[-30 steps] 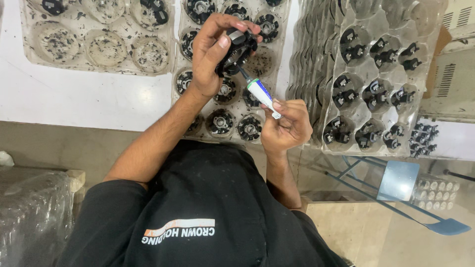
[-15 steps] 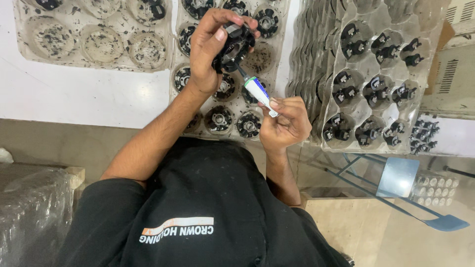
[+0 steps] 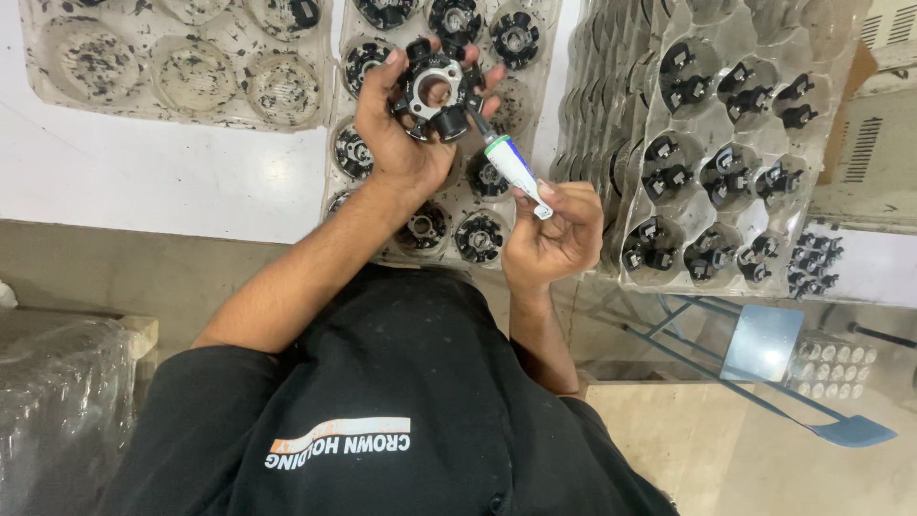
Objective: The person holds a black circular component in one hand and a small tube in the other, squeezing adhesive or lubricant onto the component's parts. They place the treated component back into a molded tray, pick up the next one, and repeat the same application cycle across many components. Around 01:05 they briefly wipe the tube tip with a cloth before resuming.
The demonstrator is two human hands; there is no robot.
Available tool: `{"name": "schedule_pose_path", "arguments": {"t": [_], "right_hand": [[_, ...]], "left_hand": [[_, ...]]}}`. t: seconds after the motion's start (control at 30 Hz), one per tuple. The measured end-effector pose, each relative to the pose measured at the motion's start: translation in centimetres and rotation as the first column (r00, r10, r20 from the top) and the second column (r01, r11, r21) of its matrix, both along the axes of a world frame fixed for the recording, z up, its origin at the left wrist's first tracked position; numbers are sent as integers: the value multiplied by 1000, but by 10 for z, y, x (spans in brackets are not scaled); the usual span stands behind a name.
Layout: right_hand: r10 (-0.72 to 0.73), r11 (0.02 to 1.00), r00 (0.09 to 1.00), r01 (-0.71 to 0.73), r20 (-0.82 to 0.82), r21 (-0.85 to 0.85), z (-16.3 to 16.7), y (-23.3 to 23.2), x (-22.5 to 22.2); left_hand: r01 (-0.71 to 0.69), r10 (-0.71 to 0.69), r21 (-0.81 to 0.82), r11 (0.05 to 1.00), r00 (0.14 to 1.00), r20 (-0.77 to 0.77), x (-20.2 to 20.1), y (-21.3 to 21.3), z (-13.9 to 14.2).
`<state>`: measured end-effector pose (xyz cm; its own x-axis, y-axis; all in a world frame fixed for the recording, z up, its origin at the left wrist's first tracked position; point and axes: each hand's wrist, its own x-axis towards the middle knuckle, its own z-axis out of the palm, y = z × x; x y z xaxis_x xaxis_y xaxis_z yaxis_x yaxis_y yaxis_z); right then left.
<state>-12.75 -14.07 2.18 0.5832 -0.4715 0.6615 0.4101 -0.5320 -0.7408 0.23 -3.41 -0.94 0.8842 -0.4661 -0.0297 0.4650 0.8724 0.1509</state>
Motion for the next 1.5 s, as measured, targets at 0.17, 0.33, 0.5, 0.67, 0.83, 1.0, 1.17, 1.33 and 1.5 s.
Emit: {"name": "schedule_pose_path", "arguments": {"t": [0.17,0.33,0.5,0.67,0.83,1.0,1.17,1.33,1.5], "right_hand": [[37,999,999,-36,-37,13,-2,0,0],[31,999,998,-32,-46,-14,-2,-2,-1],[43,998,996,-40,-77,41,-3,-3,-4],[71,994,992,-62,-100,91,-6,-7,-7],[104,979,986,-78,-129,190,-8,-12,-7],[100,953,971,-31,-217,302,-11,-25,-7],[61,874,981,36,-183,485,-17,-43,-22],[154,640,972,38,-177,767,-37,-65,-42],[237,246,968,27,-87,969,-69,-81,-60]], "left_hand": [[59,-61,-21,998,995,-84,-6,-1,-2],[64,-68,-44,997,993,-101,-6,-1,-4],[81,-90,-77,994,987,-130,-5,0,-8],[98,-113,-99,990,981,-160,-4,-1,-9],[131,-156,-113,985,955,-252,-5,-1,-8],[110,-118,-47,993,962,-245,1,-7,-21],[56,7,264,963,972,-234,29,-35,-66],[193,-127,392,900,974,-189,37,-80,-115],[-308,6,888,341,945,326,55,-133,-126]]}}
